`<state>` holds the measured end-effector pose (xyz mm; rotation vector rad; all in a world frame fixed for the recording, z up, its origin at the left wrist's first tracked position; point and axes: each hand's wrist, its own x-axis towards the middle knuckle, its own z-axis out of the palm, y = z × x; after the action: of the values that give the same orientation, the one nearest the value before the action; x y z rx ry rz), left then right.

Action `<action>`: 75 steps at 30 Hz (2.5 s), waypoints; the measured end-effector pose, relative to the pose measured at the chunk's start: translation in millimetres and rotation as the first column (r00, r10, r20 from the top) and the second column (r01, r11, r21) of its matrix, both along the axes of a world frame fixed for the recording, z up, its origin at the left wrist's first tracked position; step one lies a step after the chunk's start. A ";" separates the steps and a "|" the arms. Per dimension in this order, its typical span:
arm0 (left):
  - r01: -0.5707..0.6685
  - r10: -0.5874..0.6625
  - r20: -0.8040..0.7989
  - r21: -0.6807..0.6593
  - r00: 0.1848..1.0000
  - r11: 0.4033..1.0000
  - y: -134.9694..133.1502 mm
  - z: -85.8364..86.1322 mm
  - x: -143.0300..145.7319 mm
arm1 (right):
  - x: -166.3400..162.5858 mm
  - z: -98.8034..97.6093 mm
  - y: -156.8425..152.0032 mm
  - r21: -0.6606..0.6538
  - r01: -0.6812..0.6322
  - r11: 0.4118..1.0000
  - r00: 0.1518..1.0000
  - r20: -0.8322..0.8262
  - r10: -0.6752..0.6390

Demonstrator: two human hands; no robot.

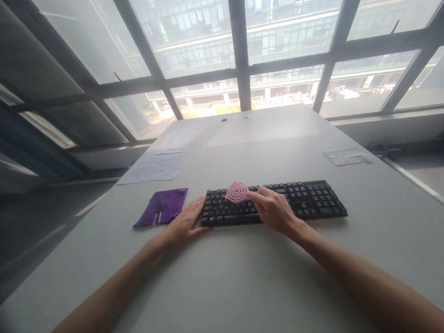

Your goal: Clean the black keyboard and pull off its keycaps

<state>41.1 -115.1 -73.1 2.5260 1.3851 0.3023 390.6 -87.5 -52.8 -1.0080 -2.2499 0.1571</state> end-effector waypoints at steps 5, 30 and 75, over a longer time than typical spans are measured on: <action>-0.001 0.001 0.004 0.002 1.000 1.000 0.1 0.3 -0.3 | -0.5 -1.3 0.6 0.005 0.060 0.998 0.998 -0.020 -0.060; -0.003 0.003 -0.002 0.005 1.000 1.000 -0.3 1.0 0.7 | -0.1 -5.6 1.3 0.034 -0.194 0.980 0.981 -0.016 0.195; -0.006 0.006 0.007 0.021 1.000 1.000 0.7 -3.4 -0.6 | 24.3 -8.9 -13.8 -0.051 -0.195 0.979 0.979 -0.071 0.191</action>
<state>40.5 -114.4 -76.5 2.5355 1.3949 0.3284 414.9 -101.3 -61.7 -0.7997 -2.2916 0.3364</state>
